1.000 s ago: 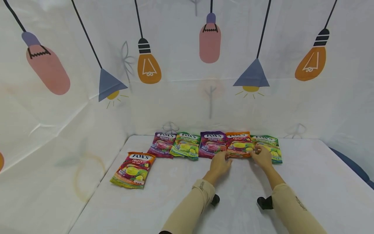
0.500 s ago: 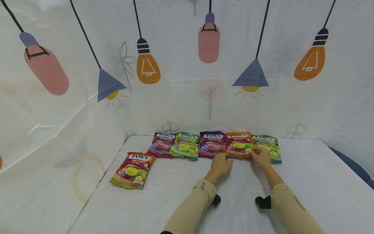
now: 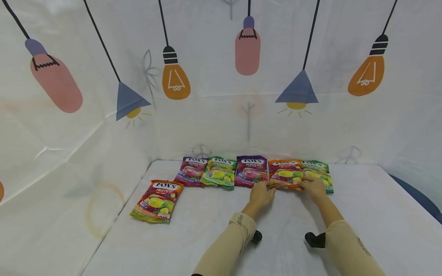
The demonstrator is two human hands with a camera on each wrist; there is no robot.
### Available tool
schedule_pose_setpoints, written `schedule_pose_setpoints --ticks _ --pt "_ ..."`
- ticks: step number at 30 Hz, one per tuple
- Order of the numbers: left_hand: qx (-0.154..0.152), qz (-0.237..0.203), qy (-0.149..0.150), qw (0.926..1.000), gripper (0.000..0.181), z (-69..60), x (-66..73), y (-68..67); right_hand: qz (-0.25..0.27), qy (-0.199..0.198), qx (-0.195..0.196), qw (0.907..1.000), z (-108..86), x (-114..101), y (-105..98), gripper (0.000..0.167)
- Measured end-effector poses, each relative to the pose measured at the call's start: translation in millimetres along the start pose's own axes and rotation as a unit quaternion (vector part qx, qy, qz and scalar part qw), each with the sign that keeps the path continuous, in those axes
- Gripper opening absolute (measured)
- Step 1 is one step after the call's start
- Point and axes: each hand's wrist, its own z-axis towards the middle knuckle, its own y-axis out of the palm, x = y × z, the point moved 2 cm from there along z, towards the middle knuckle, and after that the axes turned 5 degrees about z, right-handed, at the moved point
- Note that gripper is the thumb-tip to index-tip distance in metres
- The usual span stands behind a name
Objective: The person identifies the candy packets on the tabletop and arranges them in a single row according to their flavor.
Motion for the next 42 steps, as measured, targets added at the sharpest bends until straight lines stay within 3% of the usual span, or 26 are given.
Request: schedule_pose_setpoints --ticks 5,13,15,18,20,22,24,26,27,34,42 --pt "0.018 -0.021 0.005 0.9996 0.029 -1.0 -0.4 2.2 0.087 0.016 -0.035 0.9955 -6.3 -4.3 -6.3 0.056" --pt "0.034 -0.069 0.011 0.9970 0.030 -3.8 0.4 2.7 0.159 0.044 -0.106 0.9806 -17.6 -4.1 -14.3 0.062" --pt "0.031 -0.093 0.002 0.9952 0.027 -4.2 0.7 3.1 0.170 0.051 -0.129 0.9757 -20.2 -1.3 -14.7 0.065" --pt "0.018 -0.151 -0.037 0.9877 0.021 -5.2 0.3 2.9 0.166 0.046 -0.161 0.9718 -23.7 3.0 -13.6 0.068" --pt "-0.002 -0.216 -0.082 0.9730 0.018 -6.1 0.2 2.3 0.160 0.030 -0.176 0.9708 -26.5 4.4 -12.8 0.071" --pt "-0.021 -0.281 -0.137 0.9497 0.020 -7.1 0.1 1.1 0.144 0.009 -0.196 0.9699 -30.4 4.8 -12.0 0.072" --pt "-0.036 -0.316 -0.183 0.9303 0.023 -8.2 -0.3 -0.3 0.130 -0.004 -0.210 0.9690 -36.0 4.7 -11.2 0.072" --pt "-0.049 -0.335 -0.212 0.9165 0.024 -9.4 -0.9 -1.7 0.121 -0.014 -0.221 0.9676 -42.9 4.8 -10.0 0.072" --pt "-0.054 -0.337 -0.215 0.9149 0.024 -10.3 -1.3 -2.2 0.118 -0.018 -0.222 0.9678 -46.3 4.8 -9.5 0.071" --pt "-0.051 -0.326 -0.170 0.9288 0.025 -20.2 -7.0 -6.1 0.113 -0.064 -0.207 0.9697 -64.8 3.8 -5.8 0.065" --pt "-0.033 -0.326 -0.116 0.9377 0.023 -31.5 -10.2 -14.7 0.097 -0.096 -0.178 0.9745 -80.1 0.6 -1.0 0.061"
